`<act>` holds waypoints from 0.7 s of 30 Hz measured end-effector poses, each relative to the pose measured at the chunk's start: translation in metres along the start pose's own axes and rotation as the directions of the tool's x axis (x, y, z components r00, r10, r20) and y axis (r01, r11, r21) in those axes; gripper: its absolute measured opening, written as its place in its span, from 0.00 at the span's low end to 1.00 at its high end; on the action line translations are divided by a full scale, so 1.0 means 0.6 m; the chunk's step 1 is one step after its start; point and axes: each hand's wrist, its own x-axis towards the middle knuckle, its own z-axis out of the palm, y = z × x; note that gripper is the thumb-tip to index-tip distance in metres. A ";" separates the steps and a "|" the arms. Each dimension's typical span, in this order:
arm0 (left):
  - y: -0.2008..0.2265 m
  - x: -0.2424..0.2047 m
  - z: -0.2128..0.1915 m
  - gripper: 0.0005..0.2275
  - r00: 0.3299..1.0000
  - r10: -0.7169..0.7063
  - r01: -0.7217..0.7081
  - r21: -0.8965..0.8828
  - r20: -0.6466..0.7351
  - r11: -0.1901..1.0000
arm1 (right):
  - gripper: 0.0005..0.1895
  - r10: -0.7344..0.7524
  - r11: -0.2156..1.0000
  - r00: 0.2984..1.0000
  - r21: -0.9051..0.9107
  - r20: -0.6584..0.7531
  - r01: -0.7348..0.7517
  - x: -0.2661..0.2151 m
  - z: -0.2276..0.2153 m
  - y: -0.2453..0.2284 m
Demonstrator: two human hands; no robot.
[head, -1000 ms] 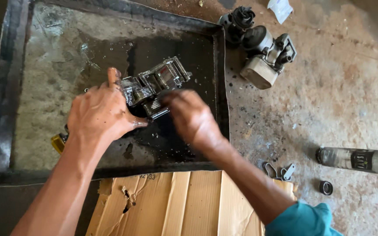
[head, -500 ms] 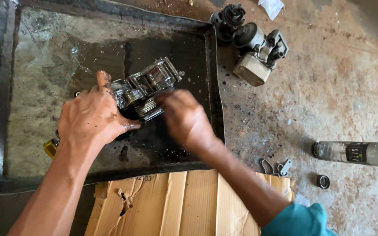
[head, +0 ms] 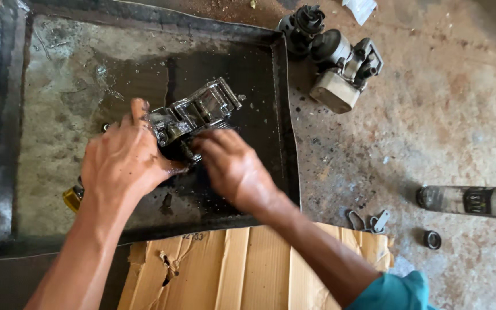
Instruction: The person scrubs a carburetor with a brush and liquid in a metal tray, repeatedly turning the part to clean different sides. The person handles the carburetor by hand and uses a brush to remove grime.
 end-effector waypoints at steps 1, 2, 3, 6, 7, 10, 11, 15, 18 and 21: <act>-0.005 0.002 0.007 0.60 0.997 -0.039 0.038 0.026 0.065 0.999 | 0.12 -0.027 0.999 1.000 0.026 -0.016 0.027 -0.005 0.005 0.006; -0.009 0.005 0.016 0.63 0.992 0.084 -0.074 0.110 -0.089 0.991 | 0.11 0.106 0.992 0.994 0.074 -0.014 -0.105 -0.014 0.006 0.015; -0.014 0.009 0.023 0.66 0.949 0.218 -0.171 0.206 -0.229 0.963 | 0.11 0.237 0.964 0.971 0.122 -0.005 -0.235 -0.021 0.003 0.034; -0.021 0.003 0.033 0.59 0.793 0.472 -0.339 0.366 -0.385 0.867 | 0.10 0.398 0.911 0.914 0.088 0.072 -0.403 -0.051 -0.014 0.097; -0.017 0.007 0.032 0.54 0.747 0.531 -0.383 0.395 -0.399 0.835 | 0.11 0.420 0.904 0.902 0.046 0.099 -0.425 -0.064 -0.015 0.115; 0.006 0.018 0.035 0.48 0.883 0.415 -0.270 0.487 -0.219 0.831 | 0.11 0.582 0.807 0.812 0.084 0.050 -0.584 -0.108 0.013 0.136; 0.018 0.017 0.039 0.48 0.915 0.370 -0.270 0.435 -0.163 0.859 | 0.13 0.476 0.879 0.878 0.008 0.038 -0.477 -0.132 0.027 0.121; 0.090 0.097 0.007 0.51 0.971 0.238 -0.229 0.243 -0.009 0.943 | 0.22 0.145 0.952 0.981 -0.288 0.131 -0.102 -0.139 0.040 0.097; 0.130 0.119 0.002 0.60 0.969 0.237 -0.246 0.203 0.065 0.948 | 0.20 0.266 0.899 0.956 -0.391 0.126 -0.198 -0.127 0.027 0.095; 0.140 0.126 0.000 0.60 0.971 0.199 -0.225 0.232 0.131 0.946 | 0.17 0.395 0.890 0.912 -0.292 0.109 -0.351 -0.133 0.017 0.100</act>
